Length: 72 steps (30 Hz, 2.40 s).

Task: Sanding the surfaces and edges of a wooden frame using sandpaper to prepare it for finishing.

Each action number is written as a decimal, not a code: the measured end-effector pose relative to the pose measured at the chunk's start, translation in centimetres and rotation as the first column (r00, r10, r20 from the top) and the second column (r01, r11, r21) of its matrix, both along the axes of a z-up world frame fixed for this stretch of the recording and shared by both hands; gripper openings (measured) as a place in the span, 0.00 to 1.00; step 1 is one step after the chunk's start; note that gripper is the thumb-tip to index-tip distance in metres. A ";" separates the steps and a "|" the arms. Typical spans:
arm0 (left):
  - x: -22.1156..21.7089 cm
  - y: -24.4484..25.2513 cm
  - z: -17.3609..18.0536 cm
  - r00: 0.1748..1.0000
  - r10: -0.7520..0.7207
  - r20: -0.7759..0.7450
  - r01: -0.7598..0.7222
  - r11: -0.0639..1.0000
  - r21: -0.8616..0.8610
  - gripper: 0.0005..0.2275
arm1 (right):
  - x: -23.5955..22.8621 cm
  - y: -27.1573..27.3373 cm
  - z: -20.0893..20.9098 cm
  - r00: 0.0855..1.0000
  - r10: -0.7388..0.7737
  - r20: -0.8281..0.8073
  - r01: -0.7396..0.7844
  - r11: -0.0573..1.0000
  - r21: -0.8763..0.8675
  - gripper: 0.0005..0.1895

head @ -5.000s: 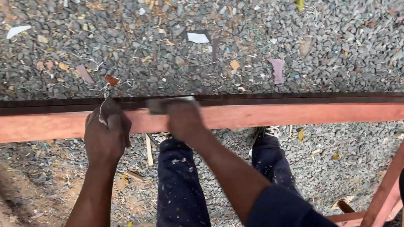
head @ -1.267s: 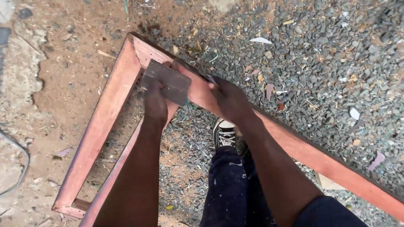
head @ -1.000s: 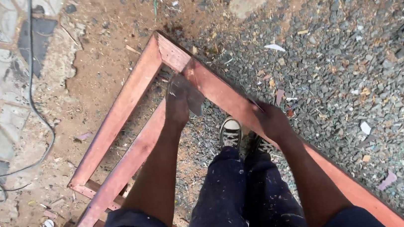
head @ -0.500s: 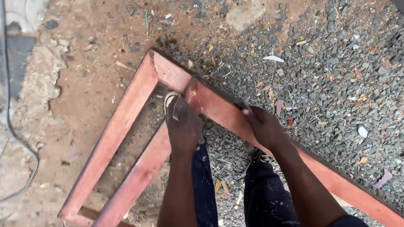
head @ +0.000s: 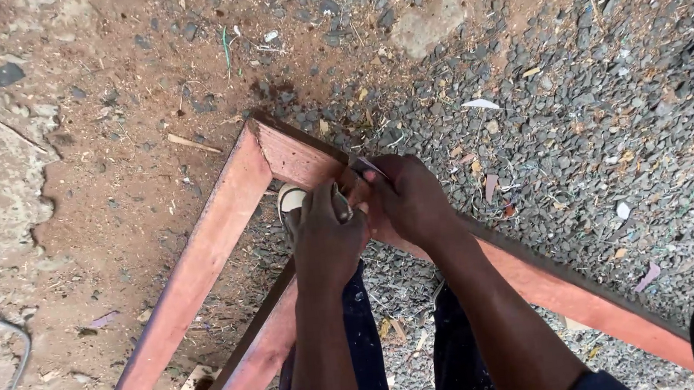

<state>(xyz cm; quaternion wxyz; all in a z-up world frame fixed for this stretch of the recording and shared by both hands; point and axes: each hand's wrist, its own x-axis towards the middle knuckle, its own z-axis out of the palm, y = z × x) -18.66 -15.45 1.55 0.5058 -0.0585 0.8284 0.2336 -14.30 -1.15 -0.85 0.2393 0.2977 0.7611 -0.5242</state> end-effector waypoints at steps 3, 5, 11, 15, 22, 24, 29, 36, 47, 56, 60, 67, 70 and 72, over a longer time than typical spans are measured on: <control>-0.1 0.0 -0.5 0.985 0.139 0.099 -0.147 0.986 0.083 0.26 | 3.1 2.1 1.9 0.998 0.000 0.070 0.001 1.000 -0.016 0.22; -0.4 -0.2 -0.6 0.984 0.140 0.112 -0.152 0.983 0.101 0.25 | 1.9 1.5 1.5 0.999 0.027 0.035 -0.027 1.000 -0.008 0.22; -1.1 0.3 -0.2 0.963 0.152 0.224 -0.160 0.987 0.017 0.30 | -2.2 0.4 0.9 0.993 0.020 -0.112 -0.036 0.990 -0.139 0.21; -1.5 0.8 0.3 0.948 0.190 0.257 -0.205 0.978 0.035 0.31 | 3.0 4.1 1.1 0.961 -0.039 0.274 0.096 0.976 -0.196 0.18; -2.5 1.5 1.5 0.951 0.173 0.258 -0.193 0.980 0.055 0.35 | 2.4 7.1 -0.4 0.898 -0.165 0.407 0.355 0.819 -0.451 0.13; -2.3 1.6 1.4 0.958 0.157 0.241 -0.176 0.982 0.062 0.35 | 4.6 7.7 -3.5 0.891 -0.205 0.405 0.399 0.779 -0.483 0.09; -1.1 1.5 0.2 0.982 0.149 0.118 -0.151 0.988 0.014 0.33 | 3.9 7.8 -2.2 0.955 -0.167 0.244 0.270 0.827 -0.494 0.09; -0.6 1.2 -0.4 0.989 0.134 0.061 -0.134 0.991 0.002 0.30 | 2.1 6.5 -2.6 0.992 -0.105 -0.066 0.060 0.874 -0.482 0.10; -0.7 1.5 0.0 0.994 0.095 0.059 -0.096 0.995 0.014 0.28 | -1.3 4.1 -1.2 0.955 0.158 0.251 -0.121 0.980 -0.155 0.13; -0.5 1.3 -0.1 0.994 0.084 0.067 -0.085 0.996 0.017 0.28 | -2.0 3.8 0.3 0.919 0.315 0.237 -0.307 0.949 -0.069 0.13; -0.5 0.9 -0.5 0.993 0.099 0.067 -0.102 0.994 0.043 0.28 | -2.3 4.0 1.6 0.911 0.340 0.235 -0.340 0.939 -0.041 0.13; -0.4 1.0 -0.7 0.995 0.079 0.065 -0.080 0.997 0.022 0.27 | -2.1 3.4 -0.9 0.896 0.410 0.170 -0.423 0.905 0.047 0.11; -0.4 1.0 -1.1 0.994 0.090 0.061 -0.092 0.995 0.030 0.29 | -1.4 4.6 1.3 0.912 0.377 0.161 -0.381 0.924 -0.007 0.12; -0.3 1.1 -0.8 0.996 0.064 0.063 -0.064 0.998 -0.005 0.28 | -0.8 5.1 2.7 0.926 0.293 0.239 -0.282 0.956 -0.078 0.13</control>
